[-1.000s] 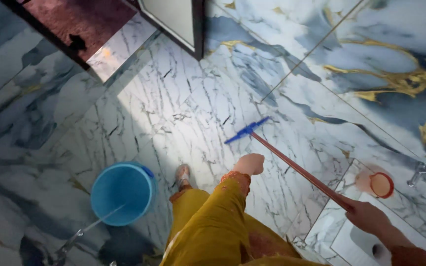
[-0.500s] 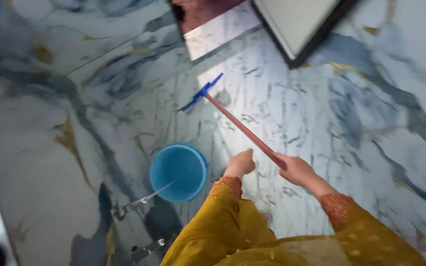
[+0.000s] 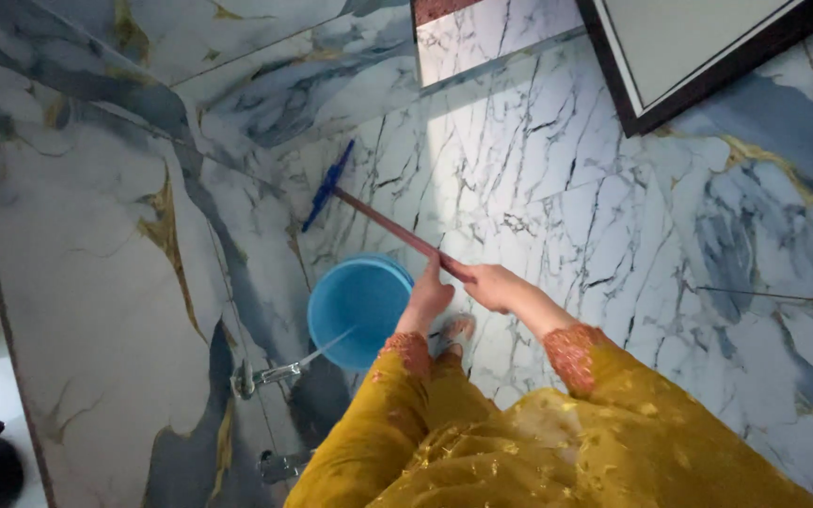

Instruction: Cleaning the bathroom floor using a squeegee and a bucket of water.

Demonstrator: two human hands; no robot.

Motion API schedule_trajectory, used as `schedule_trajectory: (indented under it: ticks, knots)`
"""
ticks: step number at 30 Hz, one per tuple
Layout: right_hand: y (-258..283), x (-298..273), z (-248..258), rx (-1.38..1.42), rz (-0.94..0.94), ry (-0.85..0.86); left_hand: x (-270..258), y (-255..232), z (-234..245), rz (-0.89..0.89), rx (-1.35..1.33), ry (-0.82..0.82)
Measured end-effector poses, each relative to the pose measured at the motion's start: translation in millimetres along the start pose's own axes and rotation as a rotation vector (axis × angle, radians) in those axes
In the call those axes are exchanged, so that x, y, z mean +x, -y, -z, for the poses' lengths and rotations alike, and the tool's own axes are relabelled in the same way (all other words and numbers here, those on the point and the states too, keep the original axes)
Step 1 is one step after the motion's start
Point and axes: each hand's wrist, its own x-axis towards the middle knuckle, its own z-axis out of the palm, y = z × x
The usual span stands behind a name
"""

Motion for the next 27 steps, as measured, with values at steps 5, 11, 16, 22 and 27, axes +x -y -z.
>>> schedule_trajectory:
  ticks: [5,11,16,22,27]
  knots:
    - [-96.1,-61.8,-9.7,-0.064,0.072,-0.123,-17.6,5.6,-89.4,-0.030,-0.199,0.092]
    - [-156.0,-240.7,-11.9,0.123,-0.303,-0.026,-86.9,-13.3,-226.7,-0.309,0.206,0.405]
    - [-278.4,-374.2,-65.5,0.298,-0.439,-0.070,-206.4,-42.5,-348.1,-0.364,0.315,0.689]
    - [-381.6,-541.6,-167.0,0.458,-0.601,-0.114,-356.4,-60.3,-465.4,-0.535,0.501,0.974]
    - [-406.2,-635.9,-238.1,0.639,-0.791,-0.087,-412.8,-1.4,-569.3,-0.797,0.493,1.269]
